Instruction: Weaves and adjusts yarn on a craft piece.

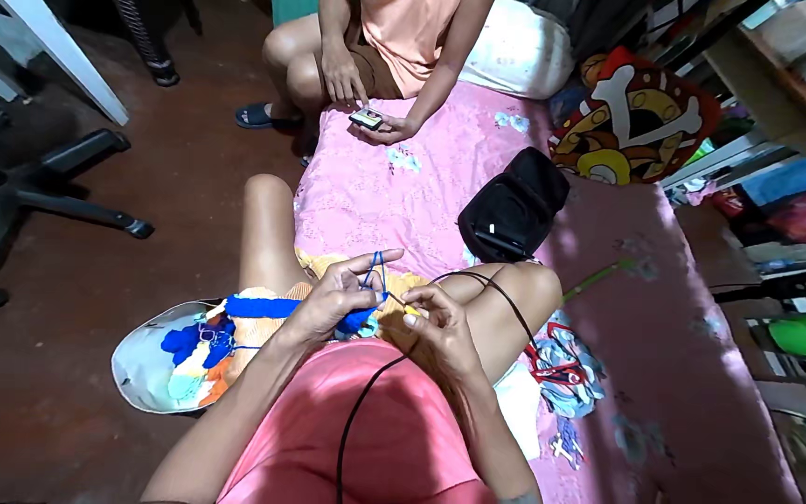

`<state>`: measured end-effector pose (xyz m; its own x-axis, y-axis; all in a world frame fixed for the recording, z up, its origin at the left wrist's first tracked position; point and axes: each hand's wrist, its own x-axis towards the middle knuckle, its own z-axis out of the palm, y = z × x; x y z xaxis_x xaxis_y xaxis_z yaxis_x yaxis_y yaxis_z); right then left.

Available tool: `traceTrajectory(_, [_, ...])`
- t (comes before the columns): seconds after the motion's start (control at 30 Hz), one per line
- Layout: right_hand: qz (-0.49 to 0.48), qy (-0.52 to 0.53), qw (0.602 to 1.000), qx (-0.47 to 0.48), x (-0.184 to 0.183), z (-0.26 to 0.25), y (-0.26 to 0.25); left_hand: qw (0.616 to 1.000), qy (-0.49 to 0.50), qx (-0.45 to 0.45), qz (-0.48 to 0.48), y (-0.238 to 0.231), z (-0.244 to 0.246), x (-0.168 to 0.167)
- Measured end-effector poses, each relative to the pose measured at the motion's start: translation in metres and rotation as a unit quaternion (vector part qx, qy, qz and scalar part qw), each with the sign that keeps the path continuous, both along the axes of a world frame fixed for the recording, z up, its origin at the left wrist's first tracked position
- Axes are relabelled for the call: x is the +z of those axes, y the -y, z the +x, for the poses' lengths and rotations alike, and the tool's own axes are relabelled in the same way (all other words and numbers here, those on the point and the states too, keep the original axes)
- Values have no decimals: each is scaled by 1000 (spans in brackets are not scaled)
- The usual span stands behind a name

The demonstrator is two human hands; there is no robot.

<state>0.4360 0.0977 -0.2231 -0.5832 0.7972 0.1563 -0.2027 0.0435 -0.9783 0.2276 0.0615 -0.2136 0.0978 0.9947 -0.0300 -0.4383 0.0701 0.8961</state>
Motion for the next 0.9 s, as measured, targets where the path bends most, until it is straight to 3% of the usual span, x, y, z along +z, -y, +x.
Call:
traceTrajectory(0.1, [-129,-66,989,19,-3,-4,-1,994,-83,63,44,2,12,-6])
traceTrajectory(0.17, [-57,0,998,-24,-1,-7,0,958,-233,120,113,4,21,-16])
traceTrajectory(0.23, [68,89,991,-80,2,-9,0,887,-373,169,213,3,26,-30])
traceTrajectory(0.27, [106,121,982,-103,2,-11,0,856,-410,186,254,2,27,-35])
traceTrajectory(0.33, [103,130,980,-107,4,-16,0,834,-424,200,293,0,28,-39])
traceTrajectory(0.43, [-14,26,997,-72,2,-22,-5,888,-323,180,275,0,28,-36])
traceTrajectory(0.53, [-141,-103,983,-47,-4,-24,-12,960,-152,164,170,5,16,-27])
traceTrajectory(0.63, [-157,-141,976,-53,-4,-25,-15,981,-81,148,93,7,-4,-28])
traceTrajectory(0.73, [-142,-135,979,-58,-1,-28,-13,987,-108,71,92,9,-29,-38])
traceTrajectory(0.83, [-138,-122,980,-79,2,-33,-9,969,-216,-52,111,11,-51,-37])
traceTrajectory(0.9, [-132,-119,979,-97,4,-34,-8,958,-250,-79,114,12,-56,-32])
